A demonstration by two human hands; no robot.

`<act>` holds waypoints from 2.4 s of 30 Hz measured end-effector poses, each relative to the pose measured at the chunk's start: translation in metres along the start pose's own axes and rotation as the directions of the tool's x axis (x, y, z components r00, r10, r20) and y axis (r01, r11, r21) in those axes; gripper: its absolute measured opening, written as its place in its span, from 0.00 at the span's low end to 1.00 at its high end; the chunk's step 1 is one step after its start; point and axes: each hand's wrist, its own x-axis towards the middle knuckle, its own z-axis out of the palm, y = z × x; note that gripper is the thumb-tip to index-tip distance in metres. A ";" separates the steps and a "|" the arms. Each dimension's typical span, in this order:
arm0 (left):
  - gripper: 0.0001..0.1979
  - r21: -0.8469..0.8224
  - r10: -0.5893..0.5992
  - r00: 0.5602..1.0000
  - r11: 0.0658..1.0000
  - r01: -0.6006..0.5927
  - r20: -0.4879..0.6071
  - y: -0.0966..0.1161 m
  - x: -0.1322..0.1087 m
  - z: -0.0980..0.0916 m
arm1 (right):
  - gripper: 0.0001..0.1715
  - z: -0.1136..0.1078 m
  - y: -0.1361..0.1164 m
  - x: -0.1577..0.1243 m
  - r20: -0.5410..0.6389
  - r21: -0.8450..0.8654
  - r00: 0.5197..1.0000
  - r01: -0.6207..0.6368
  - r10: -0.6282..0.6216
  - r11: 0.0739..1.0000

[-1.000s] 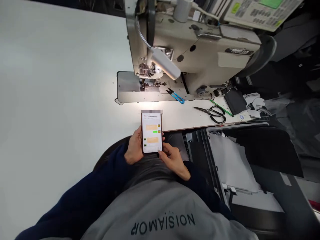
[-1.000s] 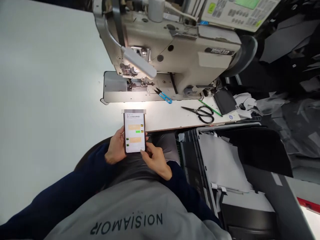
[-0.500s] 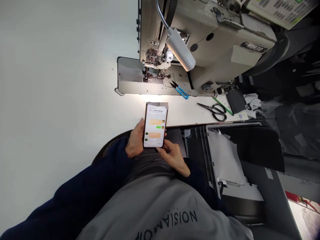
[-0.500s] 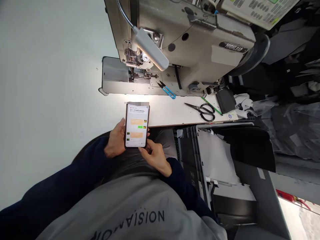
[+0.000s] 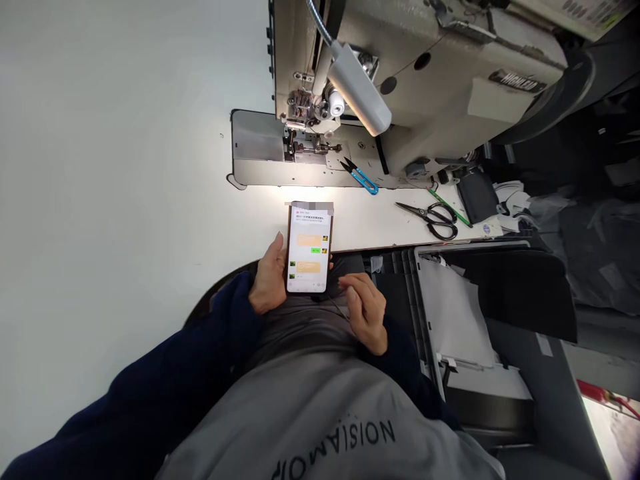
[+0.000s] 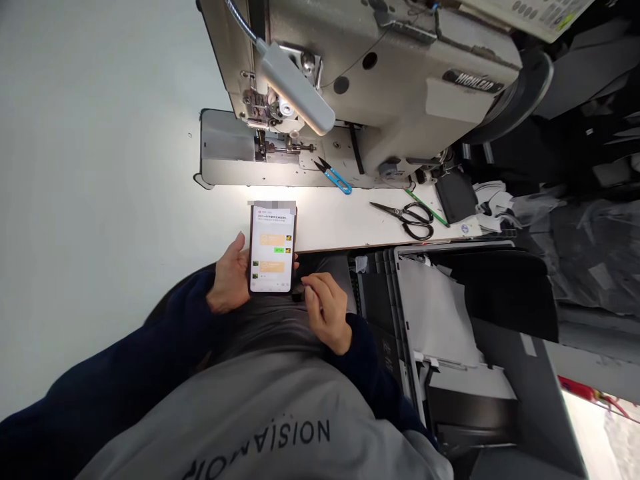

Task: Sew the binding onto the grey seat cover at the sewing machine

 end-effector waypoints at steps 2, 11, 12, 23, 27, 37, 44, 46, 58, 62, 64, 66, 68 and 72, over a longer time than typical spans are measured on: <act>0.36 -0.002 0.009 1.000 1.000 -0.009 0.021 0.000 0.001 -0.002 | 0.12 -0.002 -0.004 0.000 0.022 -0.055 0.976 0.216 -0.215 0.975; 0.36 0.019 0.018 0.999 1.000 -0.019 0.031 -0.001 0.000 -0.005 | 0.11 0.017 -0.003 -0.011 0.203 -0.170 0.895 0.431 -0.397 0.886; 0.36 0.020 0.025 0.999 0.999 -0.025 0.039 -0.002 0.000 -0.005 | 0.10 0.018 -0.003 -0.011 0.204 -0.178 0.897 0.428 -0.392 0.886; 0.36 0.039 0.032 0.999 0.999 -0.033 0.034 -0.002 0.002 -0.003 | 0.08 0.016 -0.004 -0.012 0.147 -0.275 0.928 0.371 -0.342 0.887; 0.36 0.045 0.024 0.999 0.999 -0.025 0.024 -0.001 0.002 -0.002 | 0.07 0.015 -0.004 -0.012 0.152 -0.275 0.928 0.369 -0.339 0.888; 0.36 0.058 0.032 0.999 0.998 -0.034 0.021 -0.002 0.001 -0.003 | 0.07 0.015 -0.004 -0.011 0.152 -0.265 0.928 0.369 -0.339 0.891; 0.35 0.046 0.029 0.999 0.998 -0.031 0.045 -0.002 0.001 -0.003 | 0.07 0.014 -0.005 -0.010 0.150 -0.270 0.933 0.357 -0.328 0.894; 0.35 0.040 0.029 0.999 0.999 -0.031 0.043 -0.002 0.001 -0.002 | 0.07 0.014 -0.005 -0.010 0.144 -0.267 0.932 0.360 -0.332 0.894; 0.35 0.066 0.021 1.000 0.998 -0.022 0.015 -0.002 0.000 0.000 | 0.08 0.017 -0.008 -0.006 0.180 -0.247 0.926 0.369 -0.332 0.896; 0.35 0.074 0.020 1.000 0.997 -0.020 0.000 -0.002 0.000 0.001 | 0.10 0.019 -0.010 -0.004 0.201 -0.257 0.926 0.365 -0.320 0.895; 0.35 0.080 0.037 0.999 0.996 -0.038 0.011 -0.003 0.000 0.001 | 0.11 0.020 -0.010 -0.004 0.209 -0.268 0.926 0.364 -0.315 0.892; 0.35 0.084 0.046 0.999 0.995 -0.047 0.022 -0.004 -0.001 0.001 | 0.12 0.021 -0.009 -0.004 0.217 -0.277 0.925 0.364 -0.311 0.889; 0.35 0.086 0.045 0.999 0.995 -0.047 0.022 -0.005 -0.001 0.001 | 0.12 0.022 -0.008 -0.005 0.227 -0.281 0.925 0.363 -0.307 0.888; 0.34 0.077 0.044 0.999 0.996 -0.045 0.010 -0.005 -0.002 0.001 | 0.12 0.023 -0.008 -0.006 0.233 -0.287 0.927 0.355 -0.294 0.890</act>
